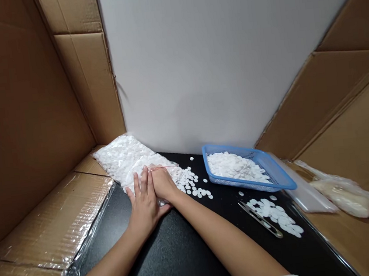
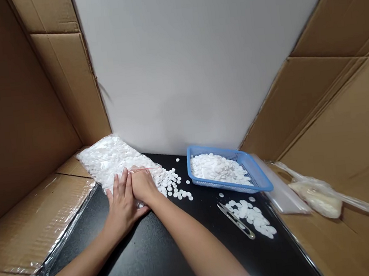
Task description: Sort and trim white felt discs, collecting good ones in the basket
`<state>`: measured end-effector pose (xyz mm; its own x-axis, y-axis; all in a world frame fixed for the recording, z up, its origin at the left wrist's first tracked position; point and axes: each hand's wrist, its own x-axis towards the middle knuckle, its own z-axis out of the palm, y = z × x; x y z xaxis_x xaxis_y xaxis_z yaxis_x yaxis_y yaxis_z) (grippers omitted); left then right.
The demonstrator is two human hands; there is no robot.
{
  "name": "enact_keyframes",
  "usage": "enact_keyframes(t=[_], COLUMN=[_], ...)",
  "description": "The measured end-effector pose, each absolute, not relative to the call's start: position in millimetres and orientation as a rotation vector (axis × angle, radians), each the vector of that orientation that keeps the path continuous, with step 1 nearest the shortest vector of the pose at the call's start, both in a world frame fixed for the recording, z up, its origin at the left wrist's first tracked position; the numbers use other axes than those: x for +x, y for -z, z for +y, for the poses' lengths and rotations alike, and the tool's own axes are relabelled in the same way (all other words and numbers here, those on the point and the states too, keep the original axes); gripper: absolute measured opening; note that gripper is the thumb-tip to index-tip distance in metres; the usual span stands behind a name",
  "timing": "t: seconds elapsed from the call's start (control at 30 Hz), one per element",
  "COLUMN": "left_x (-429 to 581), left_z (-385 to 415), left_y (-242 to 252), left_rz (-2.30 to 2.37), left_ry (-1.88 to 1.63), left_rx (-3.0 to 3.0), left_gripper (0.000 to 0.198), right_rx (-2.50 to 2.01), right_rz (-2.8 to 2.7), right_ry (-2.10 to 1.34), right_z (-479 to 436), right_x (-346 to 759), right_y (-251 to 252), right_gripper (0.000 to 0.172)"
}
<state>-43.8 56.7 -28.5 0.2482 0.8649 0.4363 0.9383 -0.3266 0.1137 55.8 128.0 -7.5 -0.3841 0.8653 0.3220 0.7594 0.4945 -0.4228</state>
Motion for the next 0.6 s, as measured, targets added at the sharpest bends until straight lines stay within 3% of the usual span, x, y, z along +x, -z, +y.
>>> enact_keyframes(t=[0.33, 0.6], left_x=[-45, -41], left_z=[55, 39], left_y=[26, 30], left_rz=[-1.704, -1.329], left_ry=[0.667, 0.705], left_rx=[-2.345, -2.483], left_gripper=[0.102, 0.092], right_rx=[-1.356, -1.28], right_rz=[-2.195, -2.202], right_ry=[-0.15, -0.185], right_z=[85, 51], right_x=[80, 104], right_y=[14, 24], right_gripper=[0.021, 0.034])
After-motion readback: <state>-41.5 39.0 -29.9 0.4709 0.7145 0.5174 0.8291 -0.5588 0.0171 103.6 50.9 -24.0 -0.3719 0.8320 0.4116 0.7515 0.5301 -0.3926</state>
